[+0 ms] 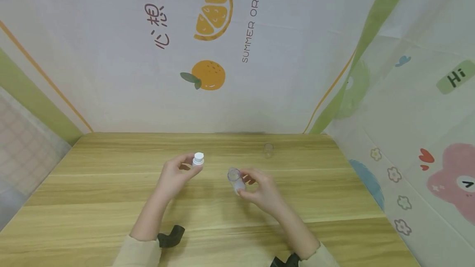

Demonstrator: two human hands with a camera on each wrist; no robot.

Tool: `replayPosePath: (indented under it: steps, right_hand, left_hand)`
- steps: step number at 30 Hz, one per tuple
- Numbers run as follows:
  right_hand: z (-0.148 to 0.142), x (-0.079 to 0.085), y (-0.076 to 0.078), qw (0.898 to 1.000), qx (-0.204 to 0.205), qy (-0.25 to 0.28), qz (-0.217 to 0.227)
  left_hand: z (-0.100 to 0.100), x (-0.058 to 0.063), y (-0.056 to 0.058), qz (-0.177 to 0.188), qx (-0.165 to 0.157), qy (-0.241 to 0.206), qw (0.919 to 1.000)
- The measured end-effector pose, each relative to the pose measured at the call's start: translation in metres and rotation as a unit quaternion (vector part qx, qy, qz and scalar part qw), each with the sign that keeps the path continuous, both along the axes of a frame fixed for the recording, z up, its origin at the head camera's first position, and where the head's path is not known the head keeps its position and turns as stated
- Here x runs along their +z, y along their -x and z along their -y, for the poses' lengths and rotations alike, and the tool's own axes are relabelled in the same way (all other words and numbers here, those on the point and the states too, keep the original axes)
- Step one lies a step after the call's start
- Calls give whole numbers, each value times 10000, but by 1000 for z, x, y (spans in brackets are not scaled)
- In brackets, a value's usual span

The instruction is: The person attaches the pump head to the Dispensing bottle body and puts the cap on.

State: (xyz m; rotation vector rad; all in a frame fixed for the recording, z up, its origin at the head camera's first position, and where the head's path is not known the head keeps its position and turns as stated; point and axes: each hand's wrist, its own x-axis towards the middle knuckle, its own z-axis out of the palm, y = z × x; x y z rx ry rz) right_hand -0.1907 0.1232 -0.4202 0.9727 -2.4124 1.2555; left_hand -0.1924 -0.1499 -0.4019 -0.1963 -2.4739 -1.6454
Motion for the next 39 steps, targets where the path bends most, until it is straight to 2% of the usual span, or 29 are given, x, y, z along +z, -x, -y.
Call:
replayPosePath:
  steps: [9,18,26,39]
  right_hand:
    - [-1,-1,0,9999,0,-72,-94]
    - [0,0,-1,9999,24,-85,-142]
    - [0,-1,0,9998,89,-108,-138]
    - [0,-2,0,9996,93,-143,-216]
  left_hand:
    - [-3,3,-1,273,69,-447,9986]
    - [-6,5,-3,292,55,-969,9949]
    - [-11,4,-3,243,-104,-1421,9895]
    - [-19,3,-4,193,-528,-2150,9750]
